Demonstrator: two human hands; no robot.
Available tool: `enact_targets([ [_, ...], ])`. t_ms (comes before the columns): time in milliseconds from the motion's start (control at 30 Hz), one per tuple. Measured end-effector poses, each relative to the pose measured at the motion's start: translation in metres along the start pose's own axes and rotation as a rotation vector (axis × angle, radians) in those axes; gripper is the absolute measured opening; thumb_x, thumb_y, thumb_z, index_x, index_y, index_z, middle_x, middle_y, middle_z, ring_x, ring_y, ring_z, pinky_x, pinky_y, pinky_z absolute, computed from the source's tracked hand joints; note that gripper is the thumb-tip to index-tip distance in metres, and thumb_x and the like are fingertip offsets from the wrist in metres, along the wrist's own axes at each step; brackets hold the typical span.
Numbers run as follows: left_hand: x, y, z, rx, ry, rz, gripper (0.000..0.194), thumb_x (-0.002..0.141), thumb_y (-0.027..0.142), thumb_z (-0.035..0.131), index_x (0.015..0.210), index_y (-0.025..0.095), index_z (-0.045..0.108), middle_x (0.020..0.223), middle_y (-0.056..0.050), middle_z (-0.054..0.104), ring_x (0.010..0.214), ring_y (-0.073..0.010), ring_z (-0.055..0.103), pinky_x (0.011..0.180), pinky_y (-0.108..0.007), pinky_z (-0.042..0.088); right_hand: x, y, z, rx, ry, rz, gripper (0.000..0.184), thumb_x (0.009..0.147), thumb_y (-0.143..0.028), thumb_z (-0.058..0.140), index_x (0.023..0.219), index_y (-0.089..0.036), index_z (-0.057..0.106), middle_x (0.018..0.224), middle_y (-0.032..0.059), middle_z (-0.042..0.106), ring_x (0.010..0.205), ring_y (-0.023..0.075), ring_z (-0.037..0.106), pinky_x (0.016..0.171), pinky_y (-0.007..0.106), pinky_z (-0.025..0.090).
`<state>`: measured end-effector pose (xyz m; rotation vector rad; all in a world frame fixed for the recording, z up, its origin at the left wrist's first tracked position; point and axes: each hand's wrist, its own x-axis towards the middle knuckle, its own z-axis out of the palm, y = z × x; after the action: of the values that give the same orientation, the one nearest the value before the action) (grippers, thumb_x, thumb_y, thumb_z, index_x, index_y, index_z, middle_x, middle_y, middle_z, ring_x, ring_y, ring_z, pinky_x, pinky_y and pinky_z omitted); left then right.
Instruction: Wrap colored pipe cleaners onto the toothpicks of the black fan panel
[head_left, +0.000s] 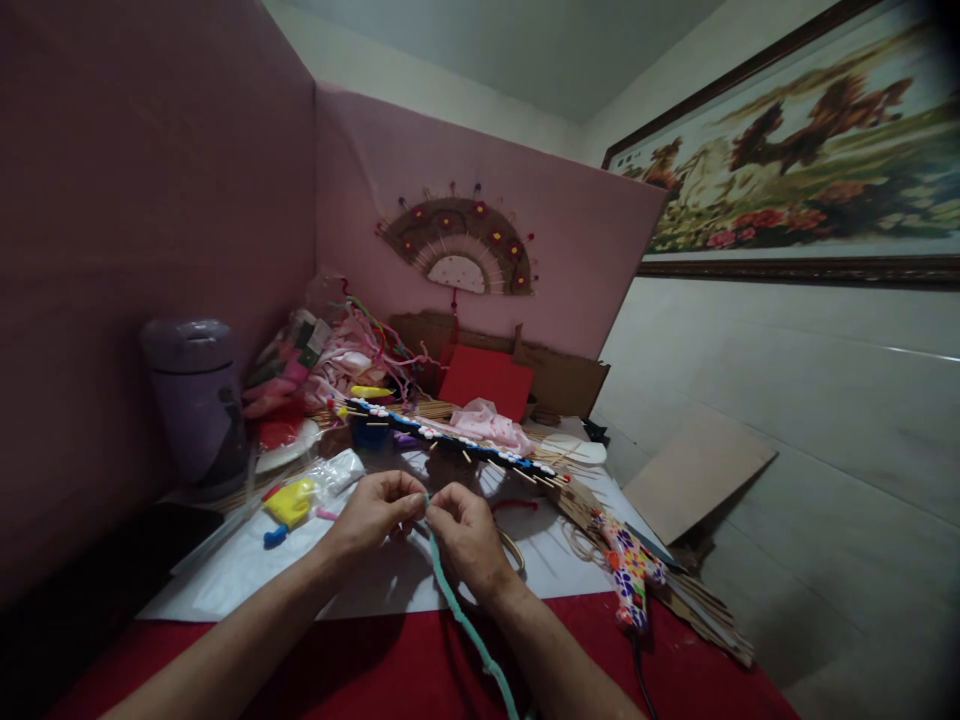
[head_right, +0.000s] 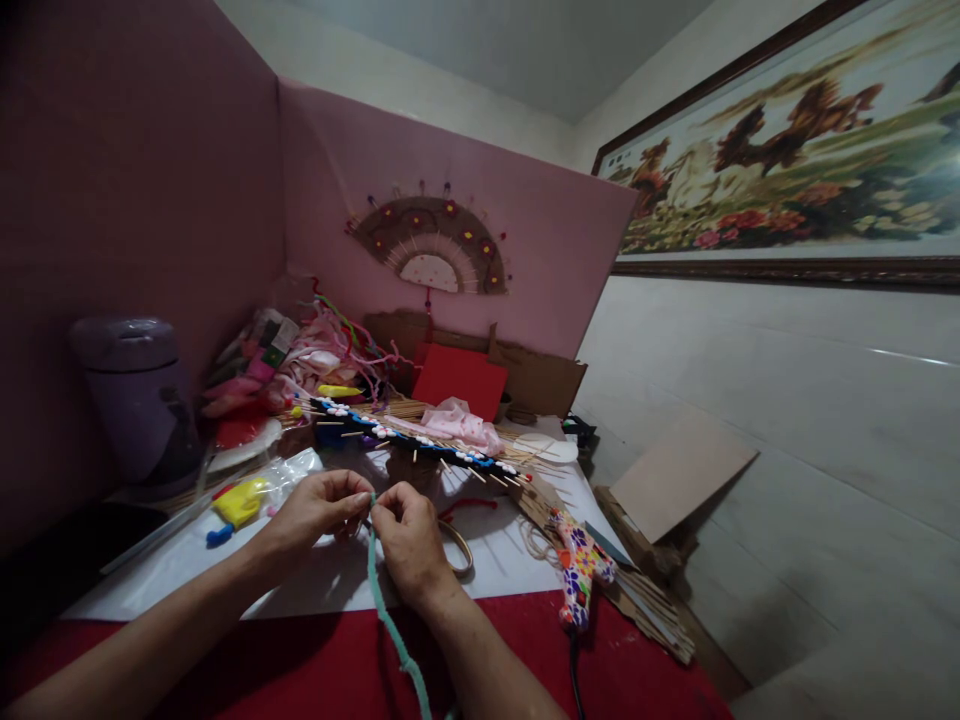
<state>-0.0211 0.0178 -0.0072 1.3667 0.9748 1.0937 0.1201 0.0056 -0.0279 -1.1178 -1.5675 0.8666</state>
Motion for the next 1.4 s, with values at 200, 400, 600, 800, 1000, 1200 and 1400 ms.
enact_targets([
  [200,-0.001,0.002,0.001,0.065,-0.012,0.067,0.025,0.062,0.037,0.062,0.065,0.014,0.053,0.049,0.006,0.048,0.039,-0.0076,0.041,0.038,-0.021,0.034,0.0,-0.003,0.002,0.091,-0.022,0.084,0.012,0.073,-0.024,0.054,0.063,-0.018,0.05,0.049,-0.007,0.043,0.045,0.0078,0.037,0.045,0.02,0.028],
  [400,-0.004,-0.002,0.0,0.496,0.102,0.292,0.009,0.073,0.021,0.049,0.067,0.016,0.054,0.059,0.001,0.055,0.052,-0.0121,0.049,0.049,-0.024,0.037,-0.003,-0.015,0.002,0.247,-0.047,0.217,0.01,0.07,-0.024,0.053,0.063,-0.019,0.048,0.039,-0.0101,0.036,0.036,0.0062,0.029,0.04,0.019,0.023],
  [600,-0.014,-0.004,0.005,1.186,0.157,0.551,0.021,0.073,0.003,0.039,0.072,0.015,0.057,0.07,-0.006,0.061,0.065,-0.0182,0.055,0.058,-0.028,0.038,-0.002,-0.008,0.004,0.191,-0.04,0.204,0.004,0.065,-0.019,0.049,0.061,-0.018,0.048,0.039,-0.0095,0.037,0.037,0.0061,0.031,0.04,0.019,0.023],
  [800,-0.016,-0.008,0.006,1.247,0.143,0.644,0.024,0.077,0.001,0.038,0.075,0.015,0.057,0.072,-0.007,0.06,0.068,-0.0193,0.056,0.058,-0.028,0.039,0.0,-0.004,0.005,0.186,-0.021,0.155,0.006,0.066,-0.021,0.05,0.061,-0.019,0.048,0.04,-0.0092,0.037,0.038,0.0069,0.032,0.04,0.02,0.024],
  [1000,-0.012,-0.016,0.004,1.068,0.131,0.71,0.023,0.079,0.001,0.039,0.078,0.016,0.057,0.071,-0.004,0.058,0.067,-0.016,0.055,0.06,-0.025,0.039,0.0,-0.004,0.003,0.218,0.028,0.16,0.007,0.066,-0.022,0.05,0.061,-0.019,0.047,0.039,-0.0098,0.037,0.034,0.006,0.03,0.037,0.019,0.022],
  [1200,-0.015,-0.014,0.005,1.204,0.108,0.816,0.023,0.075,0.0,0.04,0.073,0.014,0.058,0.07,-0.006,0.058,0.065,-0.0183,0.053,0.057,-0.027,0.038,0.0,-0.003,0.004,0.333,-0.008,0.224,0.01,0.066,-0.025,0.053,0.063,-0.02,0.045,0.035,-0.0113,0.037,0.026,0.0058,0.028,0.03,0.019,0.019],
  [1400,-0.011,-0.01,0.006,0.71,0.099,0.578,0.018,0.083,0.015,0.042,0.076,0.017,0.059,0.068,-0.003,0.058,0.063,-0.0147,0.054,0.057,-0.024,0.04,0.0,-0.008,0.0,0.313,-0.024,0.172,0.01,0.07,-0.027,0.052,0.067,-0.02,0.045,0.04,-0.0109,0.038,0.031,0.0067,0.031,0.033,0.018,0.024],
])
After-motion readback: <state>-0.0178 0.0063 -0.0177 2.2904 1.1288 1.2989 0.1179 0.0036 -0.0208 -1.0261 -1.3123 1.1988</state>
